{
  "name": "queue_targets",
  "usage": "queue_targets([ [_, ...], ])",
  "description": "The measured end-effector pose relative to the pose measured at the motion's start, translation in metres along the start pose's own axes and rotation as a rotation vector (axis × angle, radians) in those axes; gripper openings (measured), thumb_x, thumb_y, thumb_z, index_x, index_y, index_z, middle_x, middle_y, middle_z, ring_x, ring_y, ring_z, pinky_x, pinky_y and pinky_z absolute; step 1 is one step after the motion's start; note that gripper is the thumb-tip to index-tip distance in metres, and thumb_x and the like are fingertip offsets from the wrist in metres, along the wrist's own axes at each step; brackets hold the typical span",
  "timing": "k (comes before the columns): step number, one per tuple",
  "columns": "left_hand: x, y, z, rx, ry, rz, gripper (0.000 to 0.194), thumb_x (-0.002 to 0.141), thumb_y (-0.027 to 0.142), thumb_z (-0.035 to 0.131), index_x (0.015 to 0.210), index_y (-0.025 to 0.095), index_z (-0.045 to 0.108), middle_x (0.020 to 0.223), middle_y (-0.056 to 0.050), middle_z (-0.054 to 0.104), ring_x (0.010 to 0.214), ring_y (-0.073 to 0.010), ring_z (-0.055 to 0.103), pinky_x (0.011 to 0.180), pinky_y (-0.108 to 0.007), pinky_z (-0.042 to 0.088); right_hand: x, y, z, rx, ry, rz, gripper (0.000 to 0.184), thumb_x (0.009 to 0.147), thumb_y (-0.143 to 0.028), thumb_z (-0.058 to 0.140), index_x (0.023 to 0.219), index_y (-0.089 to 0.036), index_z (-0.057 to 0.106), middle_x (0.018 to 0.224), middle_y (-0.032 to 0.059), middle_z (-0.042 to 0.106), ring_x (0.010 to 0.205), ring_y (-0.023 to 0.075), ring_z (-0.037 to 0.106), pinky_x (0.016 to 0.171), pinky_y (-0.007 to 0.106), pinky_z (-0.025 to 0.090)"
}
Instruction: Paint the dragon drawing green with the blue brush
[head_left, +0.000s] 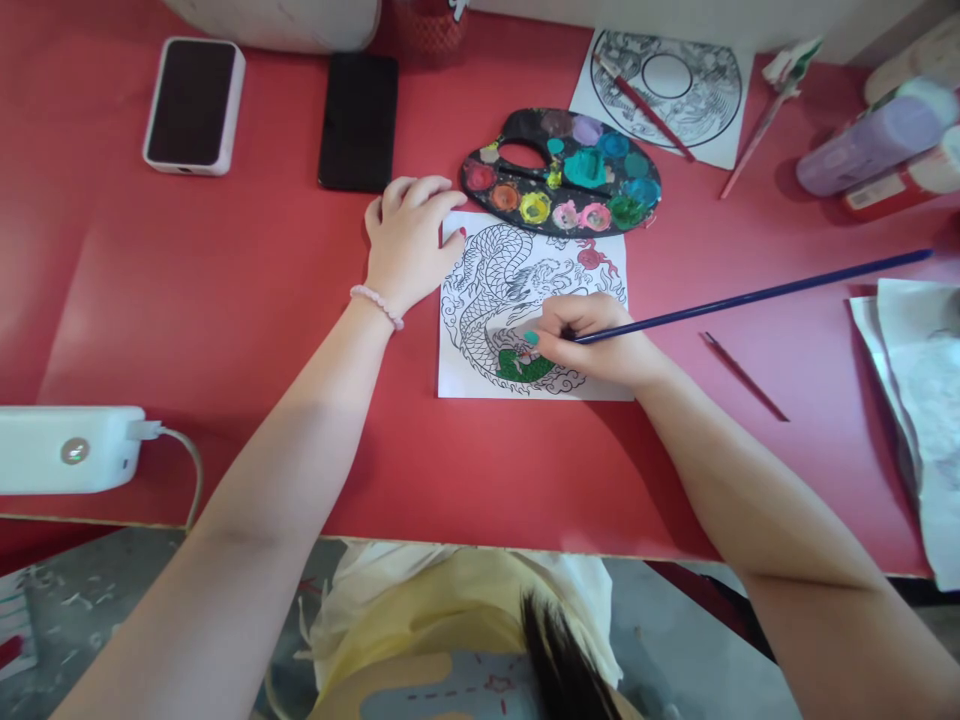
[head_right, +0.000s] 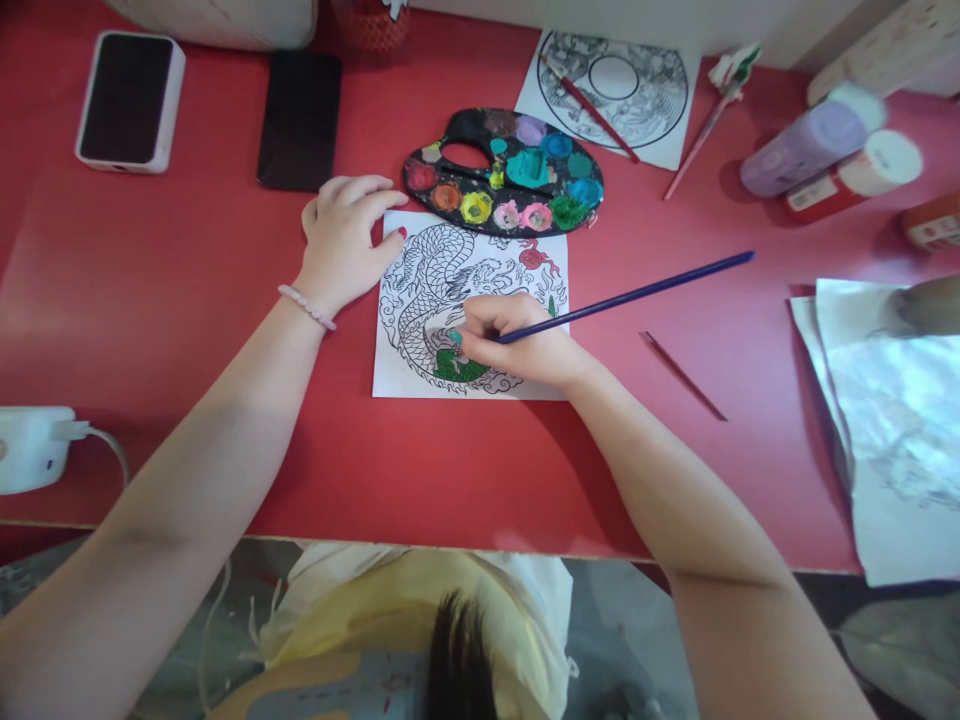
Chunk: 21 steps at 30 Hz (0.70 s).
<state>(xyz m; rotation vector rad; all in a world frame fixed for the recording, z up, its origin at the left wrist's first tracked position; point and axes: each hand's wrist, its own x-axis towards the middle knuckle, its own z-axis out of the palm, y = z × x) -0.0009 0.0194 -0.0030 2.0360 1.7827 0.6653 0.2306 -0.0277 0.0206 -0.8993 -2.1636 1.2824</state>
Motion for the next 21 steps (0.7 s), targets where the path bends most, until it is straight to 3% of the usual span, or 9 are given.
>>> queue_targets([
  [9, -0.0007, 0.0003, -0.0007, 0.031, -0.102, -0.021, 0.057, 0.086, 0.055, 0.039, 0.141, 0.043, 0.045, 0.132, 0.006, 0.06, 0.145, -0.0338, 0.012, 0.115, -0.064, 0.007, 0.0007, -0.0006, 0.0007, -0.043, 0.024, 0.076, 0.041, 0.082, -0.033, 0.064, 0.056, -0.022, 0.034, 0.055, -0.0038, 0.041, 0.051, 0.0097, 0.038, 0.05, 0.027, 0.032],
  [18, -0.0017, 0.0018, 0.001, 0.059, -0.104, -0.018, 0.049, 0.093, 0.051, 0.035, 0.137, 0.033, 0.048, 0.131, 0.004, 0.058, 0.14, -0.0321, 0.015, 0.113, -0.062, 0.003, 0.0006, -0.0009, 0.0005, -0.058, 0.002, 0.065, 0.038, 0.082, -0.03, 0.062, 0.056, -0.022, 0.036, 0.054, -0.0033, 0.043, 0.052, 0.0107, 0.04, 0.051, 0.028, 0.03],
  [21, -0.0015, 0.0024, 0.0002, 0.041, -0.083, -0.029, 0.05, 0.089, 0.051, 0.037, 0.134, 0.037, 0.051, 0.131, 0.005, 0.059, 0.14, -0.0326, 0.017, 0.114, -0.061, 0.006, 0.0008, -0.0002, 0.0003, -0.059, -0.001, 0.06, 0.039, 0.083, -0.031, 0.063, 0.056, -0.022, 0.036, 0.054, -0.0034, 0.042, 0.052, 0.0105, 0.04, 0.05, 0.028, 0.03],
])
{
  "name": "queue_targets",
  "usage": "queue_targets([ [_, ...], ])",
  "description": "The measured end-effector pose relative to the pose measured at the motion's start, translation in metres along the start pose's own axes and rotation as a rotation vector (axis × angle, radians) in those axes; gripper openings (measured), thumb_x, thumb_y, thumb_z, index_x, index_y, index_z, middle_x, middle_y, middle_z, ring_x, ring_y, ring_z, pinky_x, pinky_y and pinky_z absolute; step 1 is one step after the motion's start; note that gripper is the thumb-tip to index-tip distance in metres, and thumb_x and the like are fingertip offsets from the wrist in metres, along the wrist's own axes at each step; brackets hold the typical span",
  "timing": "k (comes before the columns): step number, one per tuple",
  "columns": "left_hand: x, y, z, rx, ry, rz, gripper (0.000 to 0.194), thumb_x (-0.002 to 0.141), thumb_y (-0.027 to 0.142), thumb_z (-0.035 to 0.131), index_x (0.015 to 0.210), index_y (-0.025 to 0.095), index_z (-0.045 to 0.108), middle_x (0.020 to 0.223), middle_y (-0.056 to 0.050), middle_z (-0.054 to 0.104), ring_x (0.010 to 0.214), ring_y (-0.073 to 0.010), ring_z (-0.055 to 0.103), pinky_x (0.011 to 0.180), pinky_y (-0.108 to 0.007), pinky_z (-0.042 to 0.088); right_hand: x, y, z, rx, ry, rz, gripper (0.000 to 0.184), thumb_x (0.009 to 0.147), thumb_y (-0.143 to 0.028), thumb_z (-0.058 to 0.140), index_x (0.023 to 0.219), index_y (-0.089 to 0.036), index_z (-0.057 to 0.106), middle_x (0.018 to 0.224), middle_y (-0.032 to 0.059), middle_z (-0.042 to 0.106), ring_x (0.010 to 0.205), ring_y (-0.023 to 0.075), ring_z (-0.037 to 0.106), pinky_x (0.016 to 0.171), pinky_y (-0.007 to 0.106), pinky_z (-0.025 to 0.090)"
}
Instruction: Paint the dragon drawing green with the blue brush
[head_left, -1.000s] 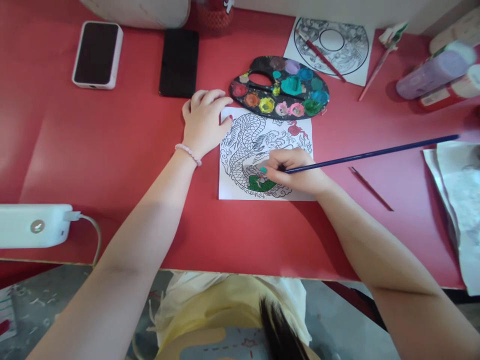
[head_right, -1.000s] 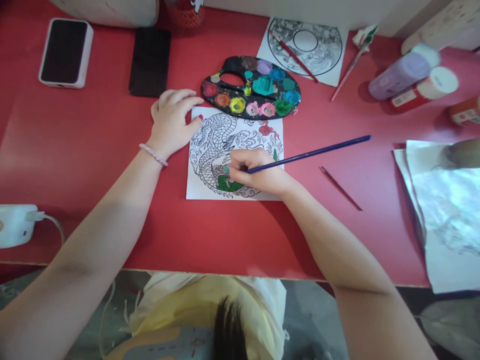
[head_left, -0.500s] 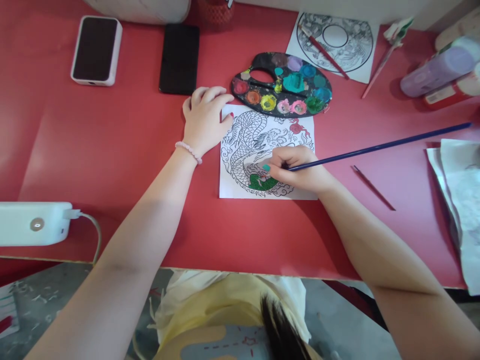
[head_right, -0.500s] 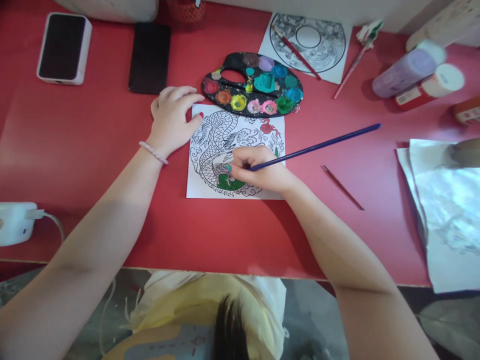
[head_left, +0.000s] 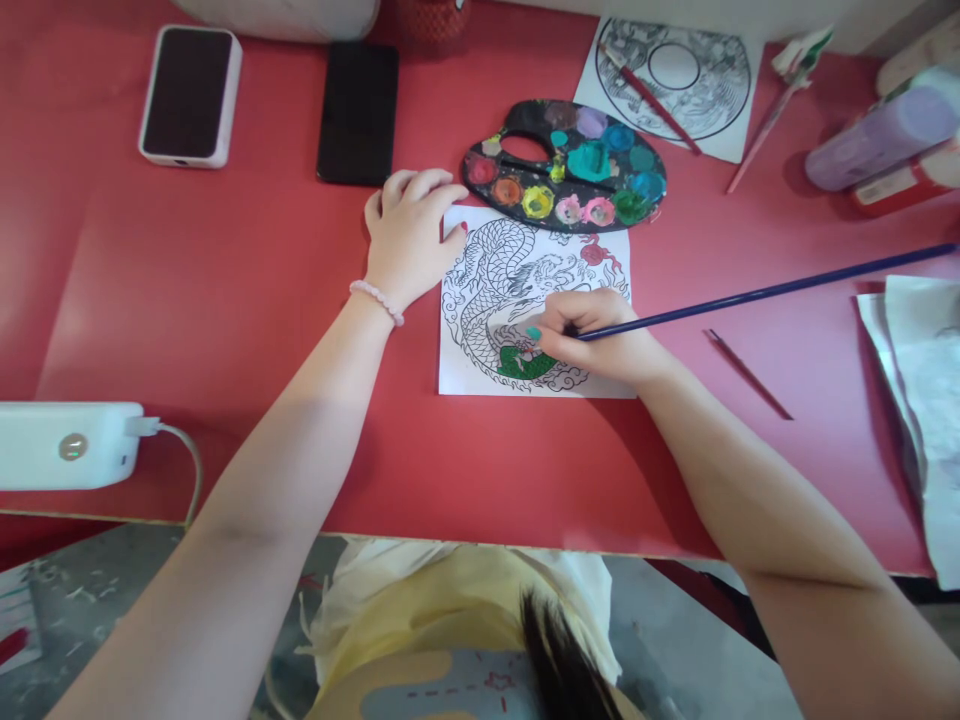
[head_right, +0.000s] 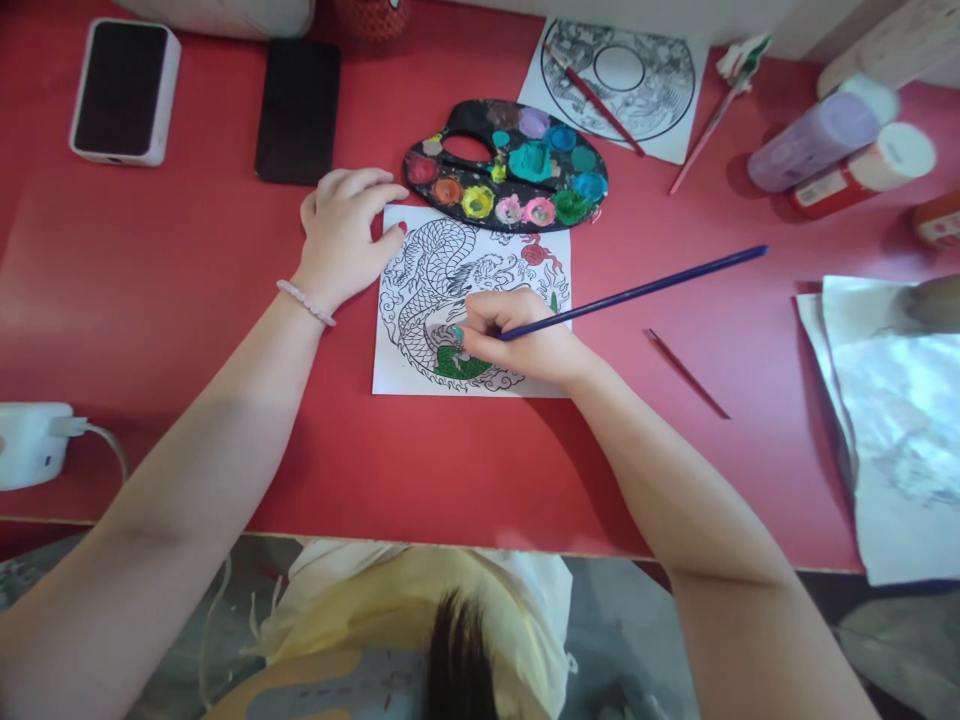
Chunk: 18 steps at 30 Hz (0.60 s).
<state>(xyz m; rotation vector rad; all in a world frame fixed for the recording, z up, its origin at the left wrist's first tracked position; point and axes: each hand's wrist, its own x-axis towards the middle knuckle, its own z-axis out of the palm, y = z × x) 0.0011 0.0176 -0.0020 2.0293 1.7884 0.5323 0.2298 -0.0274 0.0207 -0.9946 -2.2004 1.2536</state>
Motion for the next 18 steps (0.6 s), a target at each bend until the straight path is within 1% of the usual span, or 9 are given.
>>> queue_targets([
  [3, -0.0001, 0.001, -0.0019, -0.02, 0.017, -0.004, 0.051, 0.085, 0.053, 0.038, 0.133, 0.041, 0.053, 0.13, 0.006, 0.06, 0.141, -0.0338, 0.018, 0.115, -0.062, 0.009, 0.0001, 0.0006, 0.0004, -0.001, 0.018, 0.0, 0.04, 0.083, -0.033, 0.063, 0.056, -0.022, 0.036, 0.054, -0.0034, 0.042, 0.052, 0.0101, 0.039, 0.05, 0.028, 0.03],
  [6, -0.0005, 0.0023, -0.0041, -0.013, -0.014, -0.002, 0.051, 0.085, 0.054, 0.037, 0.134, 0.045, 0.051, 0.13, 0.006, 0.06, 0.142, -0.0334, 0.018, 0.114, -0.062, 0.01, 0.0002, 0.0, 0.0008, -0.014, 0.014, -0.003, 0.038, 0.083, -0.031, 0.062, 0.056, -0.021, 0.037, 0.054, -0.0036, 0.042, 0.051, 0.0098, 0.038, 0.049, 0.028, 0.029],
  [10, -0.001, 0.0034, -0.0052, 0.022, -0.058, -0.002, 0.059, 0.086, 0.058, 0.036, 0.142, 0.042, 0.042, 0.131, 0.006, 0.061, 0.144, -0.0334, 0.012, 0.114, -0.065, 0.004, 0.0002, -0.0012, 0.0004, -0.02, 0.0, -0.016, 0.039, 0.083, -0.031, 0.062, 0.055, -0.021, 0.036, 0.053, -0.004, 0.04, 0.05, 0.0094, 0.037, 0.048, 0.027, 0.028],
  [14, -0.0007, 0.0035, -0.0051, 0.016, -0.052, -0.015, 0.056, 0.083, 0.061, 0.036, 0.138, 0.052, 0.045, 0.129, 0.01, 0.062, 0.146, -0.0327, 0.01, 0.113, -0.064, 0.011, 0.0002, -0.0004, 0.0005, -0.008, 0.027, 0.009, 0.041, 0.083, -0.033, 0.063, 0.055, -0.022, 0.035, 0.053, -0.0033, 0.04, 0.05, 0.01, 0.038, 0.048, 0.027, 0.029],
  [18, -0.0006, 0.0041, -0.0051, -0.01, -0.006, -0.019, 0.057, 0.082, 0.056, 0.036, 0.137, 0.045, 0.049, 0.131, 0.011, 0.061, 0.143, -0.0341, 0.017, 0.115, -0.063, 0.007, 0.0003, -0.0003, 0.0012, 0.001, 0.025, 0.018, 0.042, 0.083, -0.035, 0.064, 0.055, -0.022, 0.035, 0.054, -0.0028, 0.042, 0.05, 0.0103, 0.039, 0.048, 0.028, 0.03],
])
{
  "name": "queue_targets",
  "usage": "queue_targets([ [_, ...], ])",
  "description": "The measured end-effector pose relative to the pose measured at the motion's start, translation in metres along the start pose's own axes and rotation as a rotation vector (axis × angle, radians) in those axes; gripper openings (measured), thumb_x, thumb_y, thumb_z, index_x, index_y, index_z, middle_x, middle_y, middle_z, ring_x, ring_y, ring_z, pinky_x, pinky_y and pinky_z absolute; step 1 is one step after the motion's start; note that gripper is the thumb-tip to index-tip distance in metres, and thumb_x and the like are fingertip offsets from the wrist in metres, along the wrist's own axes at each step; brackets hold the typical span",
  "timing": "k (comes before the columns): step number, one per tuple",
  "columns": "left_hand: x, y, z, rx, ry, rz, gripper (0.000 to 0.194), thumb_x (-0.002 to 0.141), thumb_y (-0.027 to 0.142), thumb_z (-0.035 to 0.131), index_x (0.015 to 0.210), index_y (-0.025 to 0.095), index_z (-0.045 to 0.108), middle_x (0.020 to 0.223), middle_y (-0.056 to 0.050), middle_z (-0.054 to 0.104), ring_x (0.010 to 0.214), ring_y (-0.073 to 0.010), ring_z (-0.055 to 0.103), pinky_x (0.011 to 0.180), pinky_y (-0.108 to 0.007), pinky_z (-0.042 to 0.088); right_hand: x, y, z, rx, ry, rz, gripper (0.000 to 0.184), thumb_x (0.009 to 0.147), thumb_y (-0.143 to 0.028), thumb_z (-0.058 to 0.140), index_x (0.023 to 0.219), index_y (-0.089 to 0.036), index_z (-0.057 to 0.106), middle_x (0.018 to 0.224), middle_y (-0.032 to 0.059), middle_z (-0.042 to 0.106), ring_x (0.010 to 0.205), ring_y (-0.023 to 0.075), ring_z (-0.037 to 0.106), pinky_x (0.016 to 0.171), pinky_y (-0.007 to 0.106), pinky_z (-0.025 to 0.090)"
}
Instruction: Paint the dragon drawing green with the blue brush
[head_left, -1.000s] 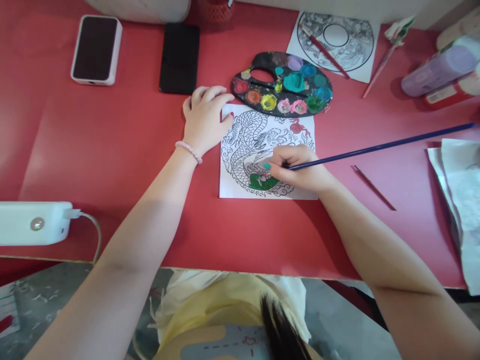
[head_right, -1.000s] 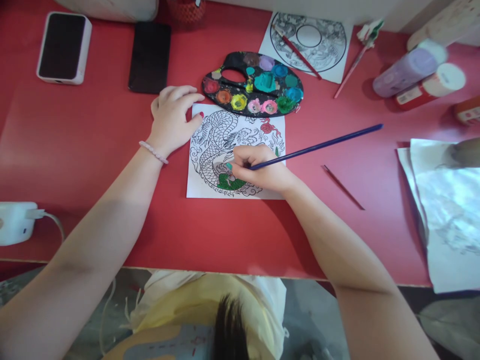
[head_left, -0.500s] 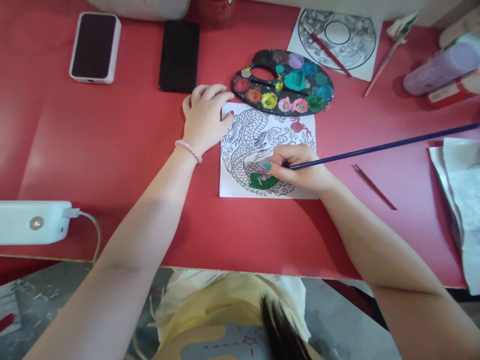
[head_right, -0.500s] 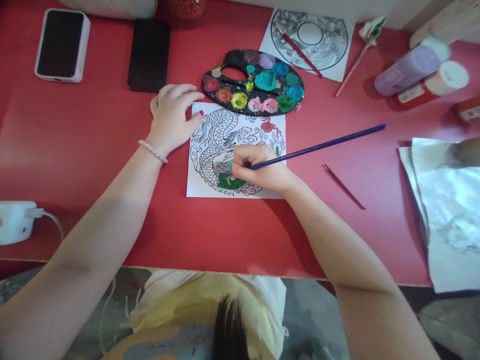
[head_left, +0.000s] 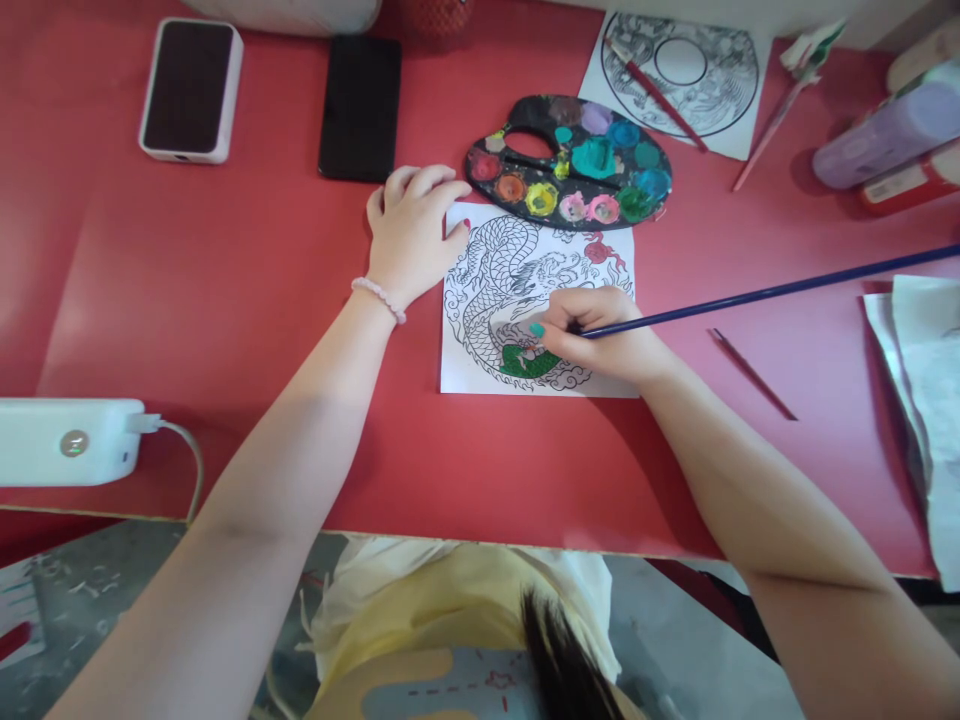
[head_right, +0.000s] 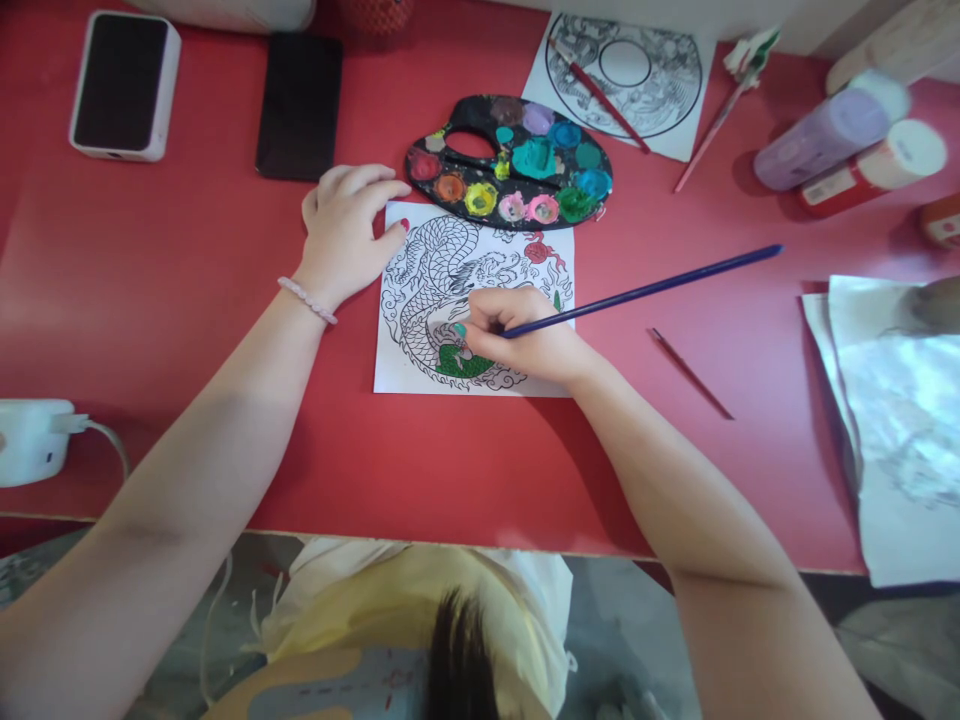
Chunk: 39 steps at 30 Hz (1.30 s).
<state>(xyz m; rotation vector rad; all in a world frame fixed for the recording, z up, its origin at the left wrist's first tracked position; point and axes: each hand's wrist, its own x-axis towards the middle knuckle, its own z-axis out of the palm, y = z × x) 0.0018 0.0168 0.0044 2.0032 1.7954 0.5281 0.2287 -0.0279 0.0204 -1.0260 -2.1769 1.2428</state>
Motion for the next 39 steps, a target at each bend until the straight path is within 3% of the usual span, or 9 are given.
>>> queue_targets([
  [7, -0.0002, 0.0005, -0.0013, -0.057, 0.015, 0.012, 0.061, 0.075, 0.056, 0.04, 0.135, 0.053, 0.05, 0.128, 0.011, 0.063, 0.146, -0.0367, 0.015, 0.115, -0.065, 0.008, 0.0003, 0.0006, 0.0004, -0.018, 0.023, -0.01, 0.044, 0.083, -0.037, 0.064, 0.055, -0.022, 0.034, 0.053, -0.003, 0.041, 0.05, 0.0104, 0.036, 0.049, 0.028, 0.03],
  [14, 0.0006, -0.0009, -0.0006, -0.044, 0.0, 0.014, 0.063, 0.077, 0.058, 0.034, 0.138, 0.051, 0.047, 0.126, 0.011, 0.064, 0.149, -0.032, 0.009, 0.117, -0.065, 0.006, 0.0004, 0.0025, 0.001, -0.027, 0.032, -0.01, 0.046, 0.083, -0.042, 0.065, 0.055, -0.022, 0.035, 0.053, -0.0025, 0.04, 0.051, 0.0109, 0.035, 0.048, 0.029, 0.029],
  [19, 0.0005, -0.0008, -0.0007, 0.001, -0.015, 0.031, 0.066, 0.077, 0.058, 0.034, 0.143, 0.052, 0.04, 0.131, 0.012, 0.061, 0.149, -0.033, 0.008, 0.116, -0.066, 0.007, 0.0005, 0.0018, 0.0003, -0.013, 0.021, -0.011, 0.046, 0.083, -0.042, 0.065, 0.055, -0.022, 0.034, 0.054, -0.002, 0.041, 0.051, 0.0112, 0.037, 0.049, 0.029, 0.03],
  [25, -0.0001, -0.0007, -0.0009, 0.02, 0.059, 0.032, 0.053, 0.077, 0.048, 0.04, 0.126, 0.046, 0.06, 0.138, 0.008, 0.055, 0.141, -0.0364, 0.029, 0.114, -0.063, 0.019, -0.0002, 0.0027, 0.0006, -0.013, 0.035, -0.008, 0.043, 0.084, -0.039, 0.065, 0.056, -0.022, 0.036, 0.055, -0.0023, 0.042, 0.051, 0.0114, 0.037, 0.05, 0.029, 0.029],
  [28, 0.0, -0.0005, -0.0009, 0.015, 0.055, 0.026, 0.054, 0.077, 0.048, 0.039, 0.127, 0.046, 0.059, 0.14, 0.008, 0.054, 0.142, -0.0356, 0.027, 0.115, -0.062, 0.017, -0.0003, 0.0029, 0.0012, -0.004, 0.013, -0.01, 0.041, 0.084, -0.038, 0.064, 0.057, -0.022, 0.038, 0.056, -0.0023, 0.043, 0.053, 0.0115, 0.039, 0.051, 0.029, 0.03],
  [32, 0.0007, -0.0008, -0.0003, -0.04, 0.048, 0.034, 0.052, 0.076, 0.049, 0.042, 0.126, 0.052, 0.059, 0.129, 0.008, 0.061, 0.142, -0.0421, 0.023, 0.113, -0.068, 0.012, 0.0002, 0.0024, 0.0016, -0.007, 0.01, -0.016, 0.041, 0.085, -0.037, 0.064, 0.057, -0.022, 0.037, 0.056, -0.0024, 0.043, 0.052, 0.0112, 0.041, 0.05, 0.029, 0.031],
  [39, 0.0026, -0.0036, 0.002, -0.028, 0.095, 0.047, 0.042, 0.077, 0.041, 0.046, 0.113, 0.047, 0.065, 0.133, 0.005, 0.058, 0.137, -0.0397, 0.033, 0.11, -0.065, 0.02, -0.0002, 0.0016, 0.0014, -0.033, 0.02, 0.001, 0.04, 0.084, -0.036, 0.062, 0.057, -0.022, 0.036, 0.056, -0.0028, 0.043, 0.052, 0.0109, 0.039, 0.051, 0.028, 0.032],
])
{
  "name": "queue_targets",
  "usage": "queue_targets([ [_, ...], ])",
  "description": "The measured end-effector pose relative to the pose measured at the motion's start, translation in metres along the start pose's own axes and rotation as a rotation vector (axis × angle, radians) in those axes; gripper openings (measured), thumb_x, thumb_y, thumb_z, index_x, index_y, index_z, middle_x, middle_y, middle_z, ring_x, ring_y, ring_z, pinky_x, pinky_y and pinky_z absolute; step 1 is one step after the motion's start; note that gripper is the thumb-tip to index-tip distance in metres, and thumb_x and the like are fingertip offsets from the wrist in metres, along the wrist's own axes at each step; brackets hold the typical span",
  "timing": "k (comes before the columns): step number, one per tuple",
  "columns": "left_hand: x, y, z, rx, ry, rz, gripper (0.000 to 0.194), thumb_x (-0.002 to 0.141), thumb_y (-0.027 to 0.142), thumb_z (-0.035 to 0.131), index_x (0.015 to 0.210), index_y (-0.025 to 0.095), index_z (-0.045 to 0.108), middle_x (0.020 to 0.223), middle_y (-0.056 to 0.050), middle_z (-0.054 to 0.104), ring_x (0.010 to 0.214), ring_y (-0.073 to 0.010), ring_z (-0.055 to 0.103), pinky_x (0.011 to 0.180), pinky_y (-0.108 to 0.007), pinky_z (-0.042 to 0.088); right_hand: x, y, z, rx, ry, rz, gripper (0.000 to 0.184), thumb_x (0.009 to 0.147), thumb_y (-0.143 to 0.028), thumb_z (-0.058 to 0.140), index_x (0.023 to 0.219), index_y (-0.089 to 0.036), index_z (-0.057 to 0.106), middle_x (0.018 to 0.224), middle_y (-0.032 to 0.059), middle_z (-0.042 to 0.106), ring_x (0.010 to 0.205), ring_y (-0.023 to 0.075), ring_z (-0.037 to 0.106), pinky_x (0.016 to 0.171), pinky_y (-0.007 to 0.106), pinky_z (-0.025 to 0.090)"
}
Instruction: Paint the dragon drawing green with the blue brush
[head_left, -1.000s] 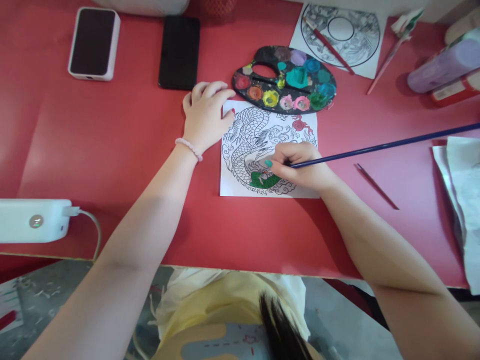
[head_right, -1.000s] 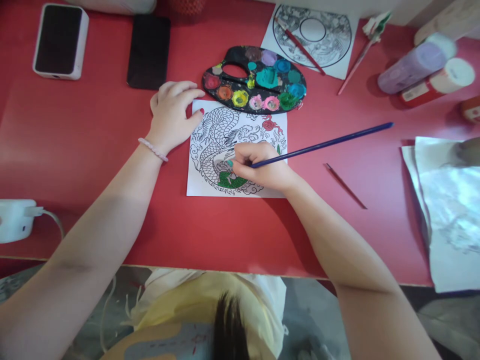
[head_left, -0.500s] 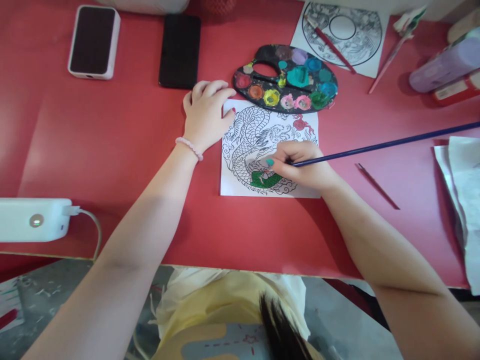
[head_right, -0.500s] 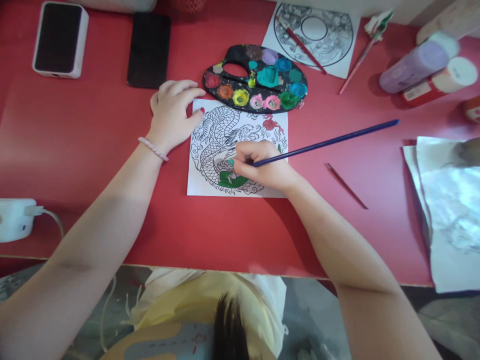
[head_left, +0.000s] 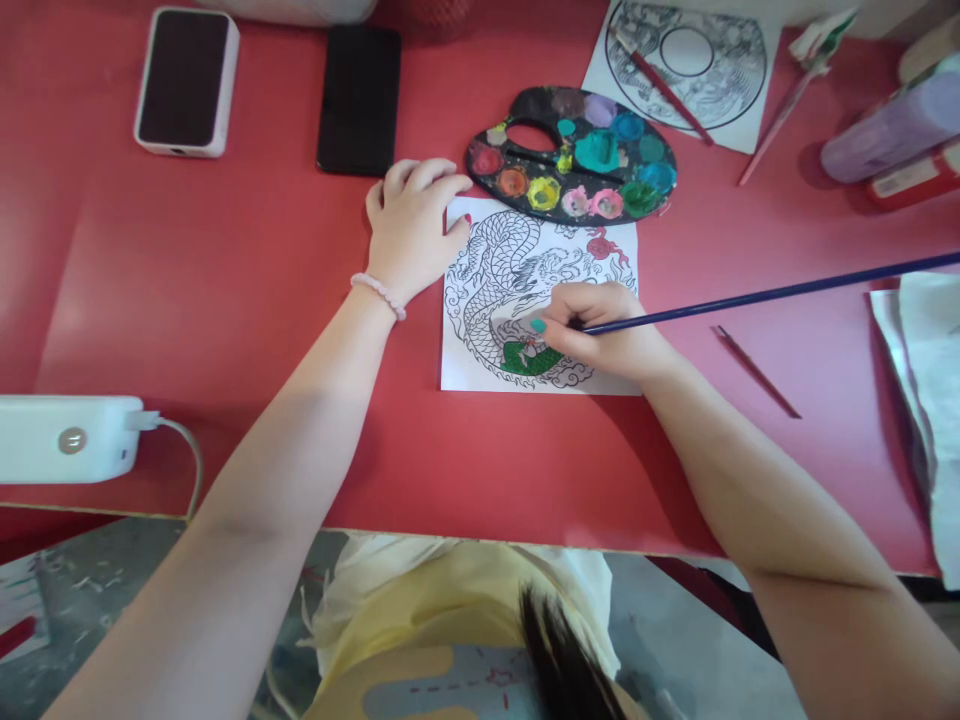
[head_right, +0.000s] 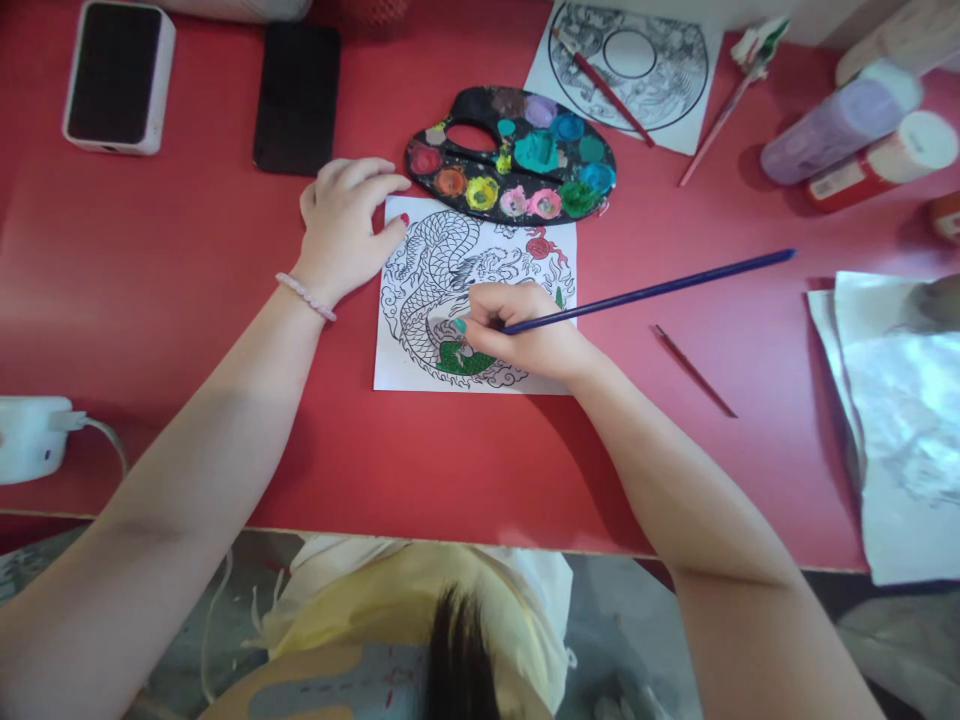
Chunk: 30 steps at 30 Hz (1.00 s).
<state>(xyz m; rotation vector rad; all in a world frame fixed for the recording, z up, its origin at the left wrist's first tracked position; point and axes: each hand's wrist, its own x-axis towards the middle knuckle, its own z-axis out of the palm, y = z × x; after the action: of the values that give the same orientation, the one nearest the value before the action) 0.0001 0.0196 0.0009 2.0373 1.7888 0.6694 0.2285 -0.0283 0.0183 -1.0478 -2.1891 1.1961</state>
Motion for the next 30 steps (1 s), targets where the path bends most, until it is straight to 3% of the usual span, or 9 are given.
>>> queue_targets([
  [5, 0.001, -0.003, 0.0024, -0.093, 0.014, 0.027, 0.039, 0.075, 0.044, 0.048, 0.109, 0.055, 0.064, 0.109, 0.003, 0.068, 0.135, -0.0435, 0.029, 0.099, -0.071, 0.023, 0.0004, 0.0, 0.0002, -0.019, -0.001, -0.007, 0.04, 0.084, -0.035, 0.062, 0.057, -0.022, 0.035, 0.055, -0.0031, 0.042, 0.052, 0.0109, 0.039, 0.051, 0.028, 0.031],
  [10, 0.0012, -0.0058, 0.0044, -0.165, 0.034, 0.046, 0.041, 0.072, 0.048, 0.051, 0.11, 0.056, 0.064, 0.097, -0.001, 0.07, 0.135, -0.0435, 0.028, 0.091, -0.071, 0.029, 0.0002, 0.0, 0.0005, -0.03, 0.013, -0.02, 0.042, 0.085, -0.035, 0.062, 0.056, -0.022, 0.035, 0.056, -0.0029, 0.042, 0.052, 0.011, 0.038, 0.051, 0.029, 0.032],
  [19, 0.001, -0.0066, 0.001, -0.131, -0.081, 0.059, 0.047, 0.07, 0.047, 0.051, 0.116, 0.056, 0.06, 0.103, 0.0, 0.069, 0.14, -0.0406, 0.019, 0.085, -0.069, 0.033, -0.0005, 0.0015, 0.0005, -0.034, 0.016, -0.028, 0.041, 0.086, -0.034, 0.062, 0.057, -0.022, 0.035, 0.056, -0.0034, 0.04, 0.053, 0.0109, 0.037, 0.053, 0.029, 0.032],
  [30, 0.0013, -0.0058, 0.0055, -0.092, 0.056, 0.036, 0.037, 0.074, 0.044, 0.051, 0.106, 0.057, 0.063, 0.088, -0.002, 0.068, 0.133, -0.0406, 0.033, 0.09, -0.068, 0.033, -0.0002, 0.0019, -0.0001, -0.024, 0.016, -0.019, 0.041, 0.085, -0.035, 0.063, 0.057, -0.022, 0.036, 0.057, -0.0028, 0.042, 0.053, 0.0113, 0.037, 0.052, 0.029, 0.032],
])
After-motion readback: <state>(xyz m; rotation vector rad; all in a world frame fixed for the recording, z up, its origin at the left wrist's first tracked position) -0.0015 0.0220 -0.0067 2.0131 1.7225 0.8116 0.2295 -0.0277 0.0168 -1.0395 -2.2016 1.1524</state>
